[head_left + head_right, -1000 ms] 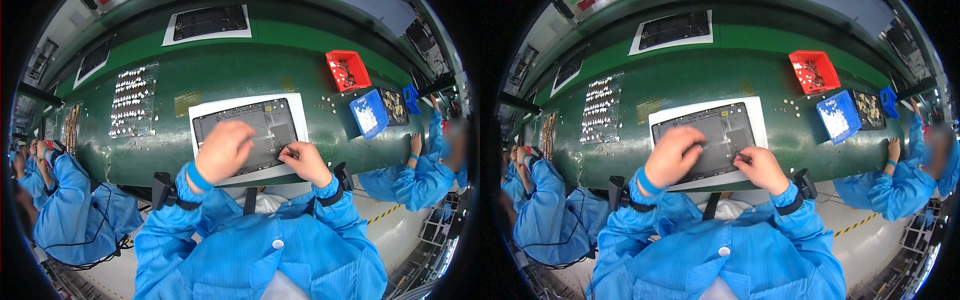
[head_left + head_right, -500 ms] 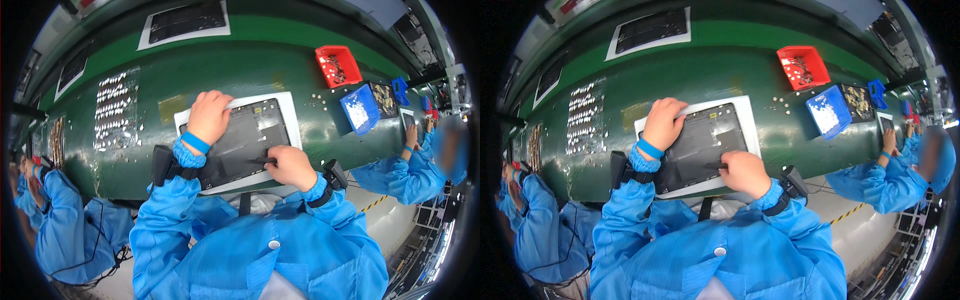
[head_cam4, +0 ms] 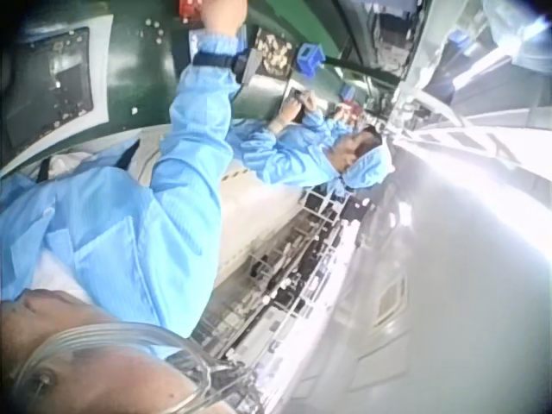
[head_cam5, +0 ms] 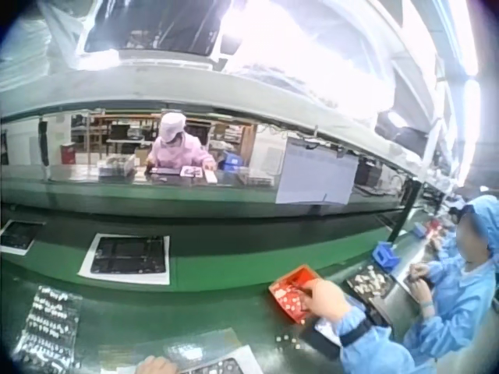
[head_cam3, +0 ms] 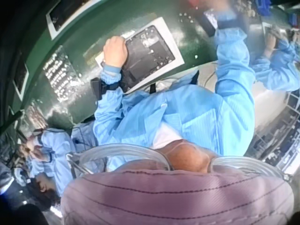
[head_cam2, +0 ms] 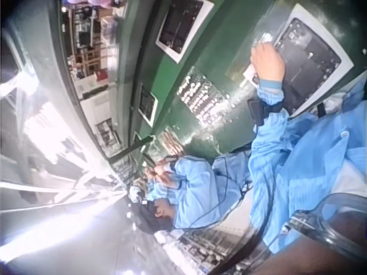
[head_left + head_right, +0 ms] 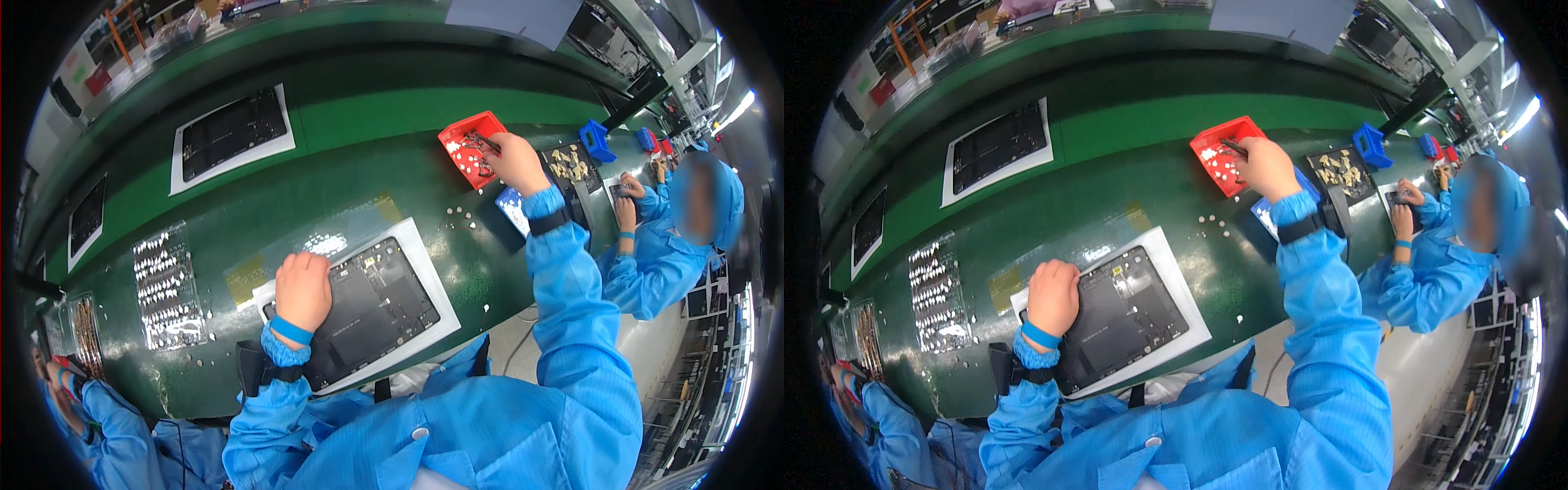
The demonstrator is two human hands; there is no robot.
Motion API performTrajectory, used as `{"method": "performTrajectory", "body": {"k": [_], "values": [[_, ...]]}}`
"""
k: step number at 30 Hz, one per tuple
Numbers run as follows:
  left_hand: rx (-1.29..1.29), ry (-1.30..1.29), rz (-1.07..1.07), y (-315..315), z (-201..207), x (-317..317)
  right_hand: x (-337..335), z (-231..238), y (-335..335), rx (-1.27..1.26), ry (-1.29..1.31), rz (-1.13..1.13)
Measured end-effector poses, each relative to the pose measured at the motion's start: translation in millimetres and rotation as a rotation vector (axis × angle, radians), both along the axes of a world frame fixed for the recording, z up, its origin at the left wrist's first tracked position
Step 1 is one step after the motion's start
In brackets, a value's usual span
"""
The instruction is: The recorder is assembling or inspecting tablet screens on an electronics production line, using a specialized tool and following instruction sheets.
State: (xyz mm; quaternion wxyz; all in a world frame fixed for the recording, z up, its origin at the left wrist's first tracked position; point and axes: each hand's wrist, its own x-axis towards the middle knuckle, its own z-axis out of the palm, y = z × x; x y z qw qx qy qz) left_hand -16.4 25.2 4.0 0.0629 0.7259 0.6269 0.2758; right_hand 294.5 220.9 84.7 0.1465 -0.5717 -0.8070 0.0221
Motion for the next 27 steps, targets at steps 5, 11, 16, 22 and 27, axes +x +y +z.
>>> {"method": "performTrajectory", "body": {"k": [5,11,16,22,27], "values": [[0.032,-0.07,-0.002,1.3,-2.0,-2.3,1.5,-29.0,58.4,-0.058,-0.519,-0.115],[0.058,-0.085,-0.008,0.6,-3.8,-3.3,-4.3,-51.1,65.0,-0.046,-0.505,-0.195],[0.07,-0.086,-0.01,0.8,-5.7,-4.6,6.6,-47.8,63.9,-0.029,-0.304,-0.146],[0.077,-0.079,-0.014,-0.7,-5.1,-6.0,10.3,-27.6,46.9,0.066,-0.104,-0.144],[0.084,-0.08,-0.01,-2.7,-10.3,-6.2,8.9,-19.8,20.2,-0.099,0.486,-0.117]]}}
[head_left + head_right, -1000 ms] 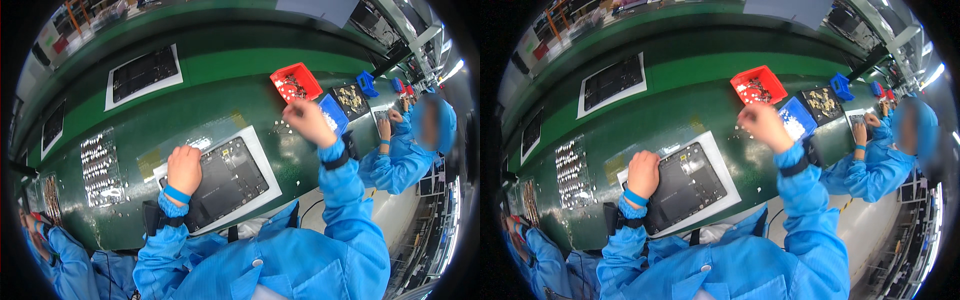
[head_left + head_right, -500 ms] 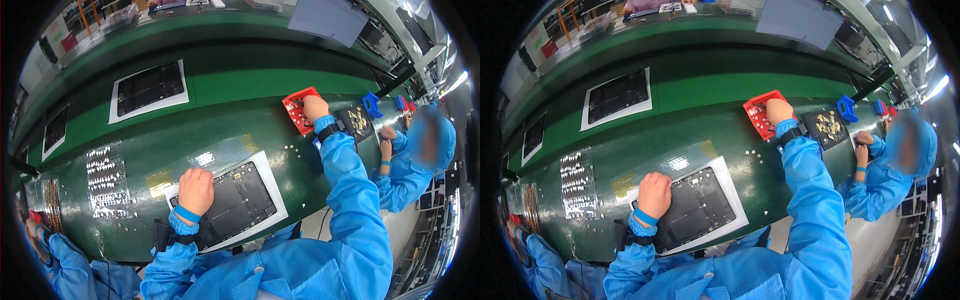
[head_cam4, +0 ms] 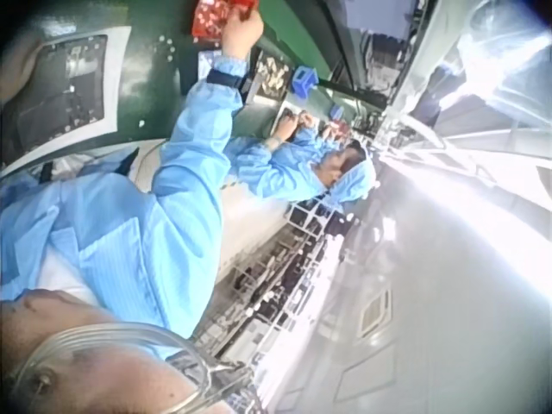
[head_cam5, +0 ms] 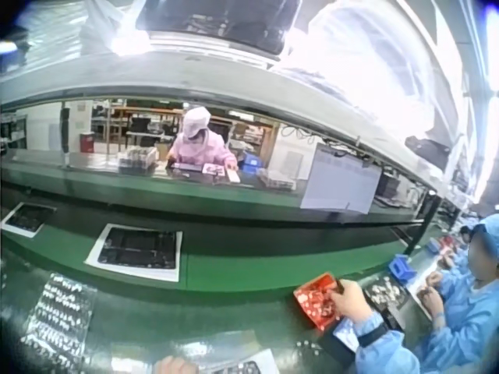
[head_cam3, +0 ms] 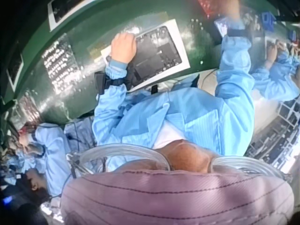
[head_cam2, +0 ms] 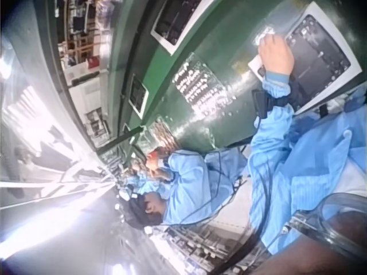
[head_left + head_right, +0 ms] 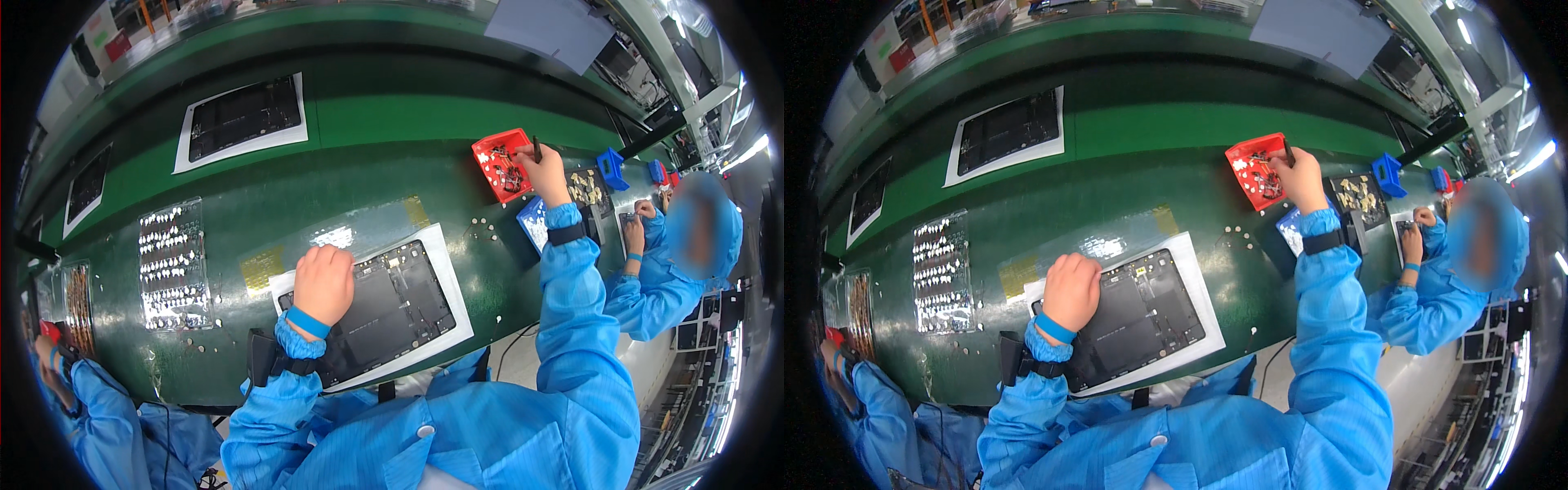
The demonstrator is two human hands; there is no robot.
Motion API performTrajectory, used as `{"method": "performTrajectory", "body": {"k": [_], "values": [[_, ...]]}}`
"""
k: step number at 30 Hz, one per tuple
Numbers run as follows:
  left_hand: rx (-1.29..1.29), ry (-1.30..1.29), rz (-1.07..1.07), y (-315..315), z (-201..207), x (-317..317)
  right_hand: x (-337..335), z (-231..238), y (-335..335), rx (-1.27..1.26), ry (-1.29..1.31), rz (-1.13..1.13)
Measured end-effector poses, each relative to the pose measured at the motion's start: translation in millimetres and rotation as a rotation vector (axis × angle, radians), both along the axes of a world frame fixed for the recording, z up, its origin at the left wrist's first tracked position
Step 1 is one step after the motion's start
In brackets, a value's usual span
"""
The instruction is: The recorder is assembling or inspecting tablet screens on an electronics production line, using a specialized tool and following instruction sheets.
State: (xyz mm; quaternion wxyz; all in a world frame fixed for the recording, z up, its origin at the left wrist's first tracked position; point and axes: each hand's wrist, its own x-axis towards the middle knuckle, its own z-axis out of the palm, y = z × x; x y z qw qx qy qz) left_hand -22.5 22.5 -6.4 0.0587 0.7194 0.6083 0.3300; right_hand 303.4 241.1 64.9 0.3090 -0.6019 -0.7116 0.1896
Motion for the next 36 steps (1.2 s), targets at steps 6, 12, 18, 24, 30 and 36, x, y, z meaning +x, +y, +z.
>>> {"method": "performTrajectory", "body": {"k": [6,12,18,24,30,36], "values": [[0.011,-0.012,-0.001,-0.8,-3.3,-0.4,-62.5,7.1,-109.3,-0.291,0.431,0.132],[0.022,-0.013,-0.013,2.0,-1.8,-1.2,-110.4,-45.3,-160.6,-0.249,0.404,0.226],[0.007,-0.045,-0.01,1.7,-7.1,-3.0,-117.9,-45.9,-151.2,-0.391,0.547,0.108],[-0.003,-0.029,-0.004,-0.9,-5.6,-2.5,-114.8,-56.8,-142.3,-0.339,0.421,0.101],[0.015,-0.021,-0.008,-1.0,-7.5,-3.1,-119.2,-68.0,-138.9,-0.314,0.369,0.095],[0.027,-0.009,-0.008,-0.7,-5.9,-3.0,-120.3,-70.7,-134.2,-0.223,0.174,0.122]]}}
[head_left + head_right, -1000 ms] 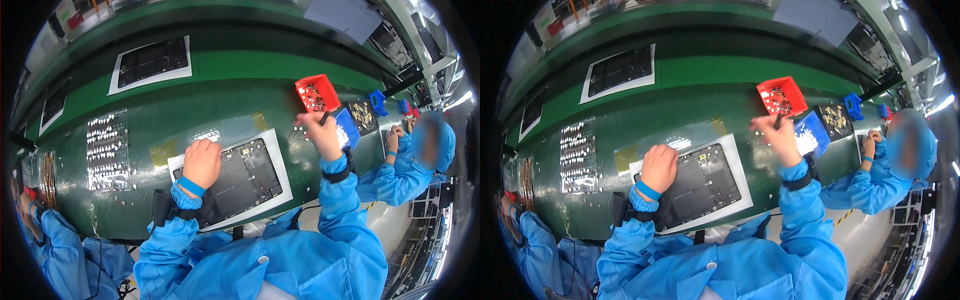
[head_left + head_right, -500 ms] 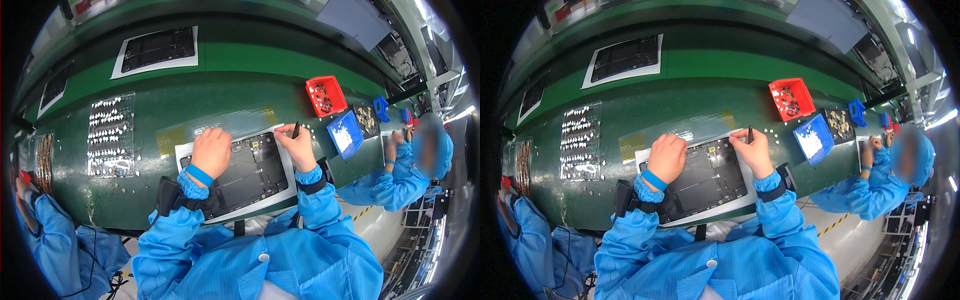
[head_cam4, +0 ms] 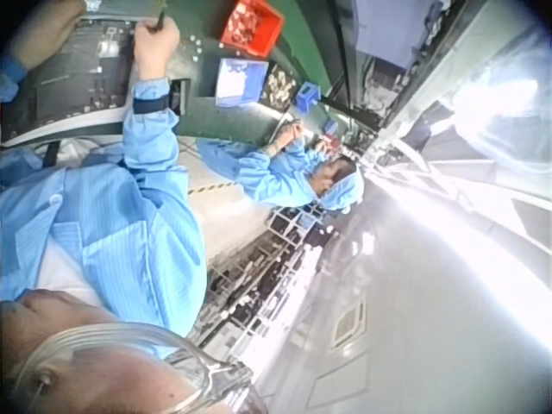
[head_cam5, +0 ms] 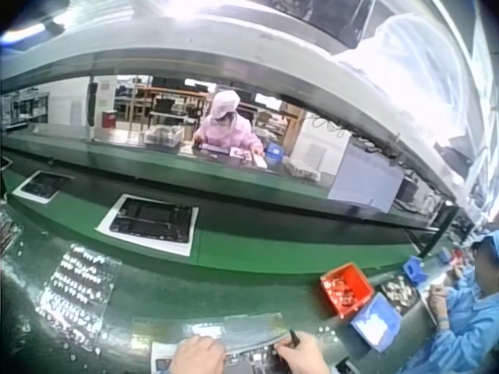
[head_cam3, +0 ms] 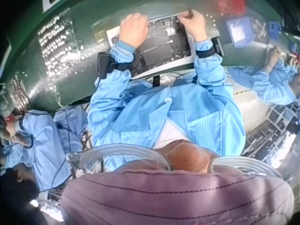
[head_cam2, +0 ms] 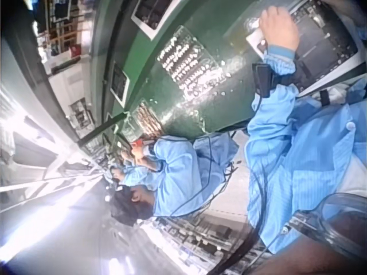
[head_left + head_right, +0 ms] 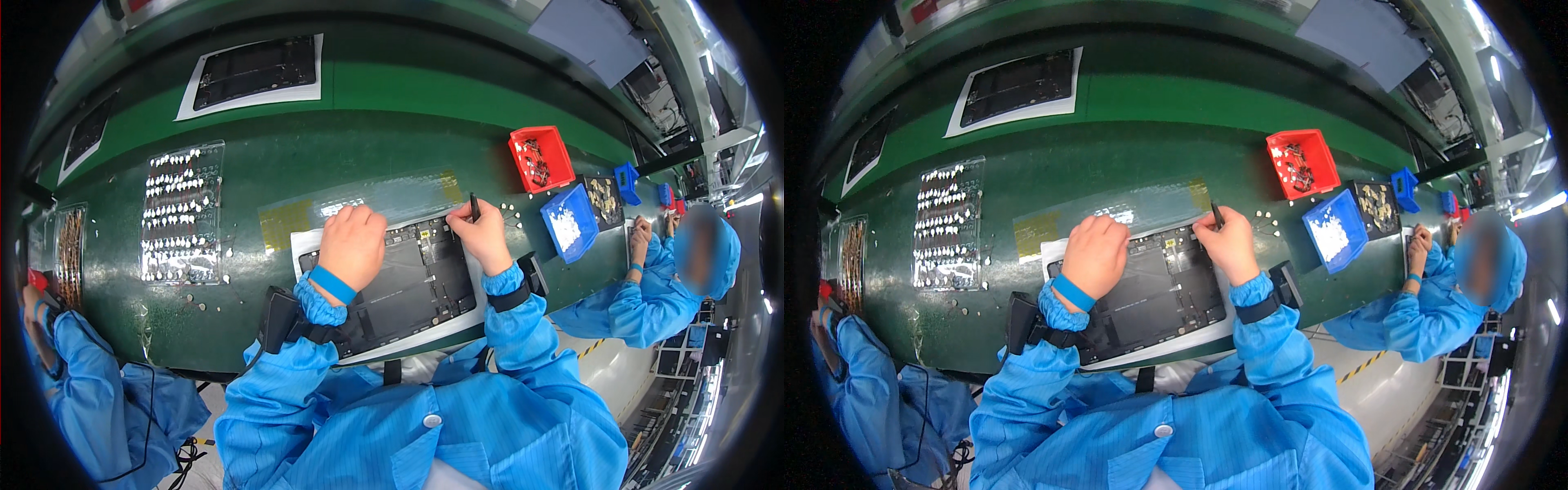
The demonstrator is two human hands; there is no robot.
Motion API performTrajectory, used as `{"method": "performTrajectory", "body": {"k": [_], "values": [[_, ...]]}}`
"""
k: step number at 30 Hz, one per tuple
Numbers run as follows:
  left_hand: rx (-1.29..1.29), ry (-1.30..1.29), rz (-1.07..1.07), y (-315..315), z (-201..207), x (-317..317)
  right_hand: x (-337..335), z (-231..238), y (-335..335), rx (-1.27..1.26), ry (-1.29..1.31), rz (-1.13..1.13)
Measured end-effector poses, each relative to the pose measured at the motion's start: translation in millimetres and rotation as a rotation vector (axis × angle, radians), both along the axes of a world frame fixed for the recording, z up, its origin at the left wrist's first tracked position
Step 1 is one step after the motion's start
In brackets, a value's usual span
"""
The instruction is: The recorder is assembling or inspecting tablet screens on an electronics production line, using a specialized tool and following instruction sheets.
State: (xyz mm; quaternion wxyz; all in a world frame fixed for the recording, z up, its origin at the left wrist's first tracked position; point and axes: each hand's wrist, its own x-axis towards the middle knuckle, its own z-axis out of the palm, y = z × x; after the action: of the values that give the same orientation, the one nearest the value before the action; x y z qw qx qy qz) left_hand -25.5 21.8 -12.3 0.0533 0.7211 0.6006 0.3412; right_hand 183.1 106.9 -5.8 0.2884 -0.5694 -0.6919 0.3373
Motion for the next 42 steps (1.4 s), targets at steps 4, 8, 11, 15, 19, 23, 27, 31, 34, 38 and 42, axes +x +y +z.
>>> {"method": "performTrajectory", "body": {"k": [4,8,11,15,19,23,27,31,34,38,42], "values": [[-0.008,0.003,-0.001,1.1,1.4,0.7,-2.6,7.9,6.4,0.017,-0.151,-0.004],[-0.007,0.026,0.006,1.4,3.5,2.0,3.2,8.1,10.4,-0.053,-0.076,0.091],[0.019,0.032,-0.002,0.1,8.4,3.4,11.6,13.6,18.2,0.111,0.138,0.118],[-0.058,0.102,0.021,-1.5,9.1,5.9,13.1,38.8,21.2,0.057,0.378,-0.028],[-0.139,0.07,0.028,-0.1,12.4,6.6,4.3,19.4,36.3,-0.096,0.632,0.047],[-0.185,0.075,0.019,-0.1,13.3,6.3,-5.0,4.8,47.8,-0.189,0.707,0.03],[-0.218,0.064,0.014,0.2,15.6,6.3,-6.6,-2.4,49.8,-0.186,0.667,0.008],[-0.236,0.061,0.017,1.1,16.7,6.1,-8.3,-3.2,48.1,-0.177,0.674,0.007],[-0.241,0.063,0.016,2.3,17.4,6.0,-8.6,-4.0,47.6,-0.141,0.658,-0.015],[-0.234,0.06,0.018,2.5,18.1,6.2,-6.1,-6.8,47.8,-0.124,0.619,0.01],[-0.221,0.058,0.025,2.6,17.7,6.2,-6.6,-6.4,47.7,-0.119,0.601,0.018]]}}
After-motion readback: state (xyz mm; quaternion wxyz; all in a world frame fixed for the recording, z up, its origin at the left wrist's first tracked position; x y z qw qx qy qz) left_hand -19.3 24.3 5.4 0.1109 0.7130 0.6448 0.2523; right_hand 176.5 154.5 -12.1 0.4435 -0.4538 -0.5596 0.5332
